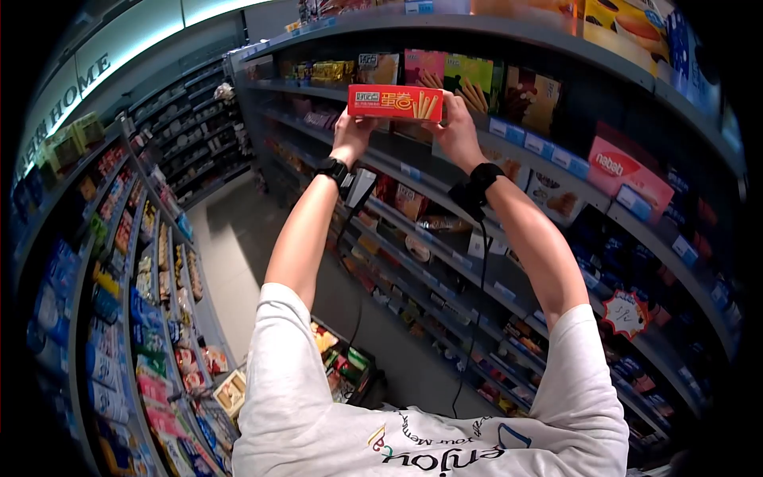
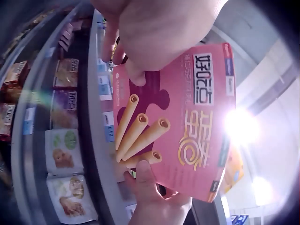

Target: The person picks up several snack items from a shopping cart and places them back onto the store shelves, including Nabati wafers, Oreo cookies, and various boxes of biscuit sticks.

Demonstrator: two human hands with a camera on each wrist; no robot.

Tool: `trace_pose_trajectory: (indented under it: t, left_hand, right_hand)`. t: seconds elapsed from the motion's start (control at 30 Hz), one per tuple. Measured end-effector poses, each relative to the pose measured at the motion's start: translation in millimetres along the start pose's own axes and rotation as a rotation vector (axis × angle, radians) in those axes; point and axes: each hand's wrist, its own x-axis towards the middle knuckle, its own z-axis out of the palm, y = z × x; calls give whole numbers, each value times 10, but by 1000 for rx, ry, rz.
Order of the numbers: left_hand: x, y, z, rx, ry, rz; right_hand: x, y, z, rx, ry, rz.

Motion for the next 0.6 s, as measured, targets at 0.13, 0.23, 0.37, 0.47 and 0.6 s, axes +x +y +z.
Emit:
trace_pose_trajectory:
  t: [0.13, 0.23, 0.37, 0.47, 0.6]
  left_hand:
    - [650, -266, 200, 147, 151, 109]
    - [1048, -584, 375, 135, 291, 131]
    - [1395, -993, 567, -74, 162, -51]
    - [1528, -1389, 731, -135, 24, -145]
    - [1653, -1919, 1144, -102, -97, -264]
  right_hand:
    - [529, 338, 343, -118, 97, -48]
    - [876, 701, 786, 1089, 122, 377]
    - [1008, 972, 868, -307, -16, 175]
    - [1093, 1215, 1016, -352, 14, 128]
    - [1117, 1472, 1118, -439, 12, 237]
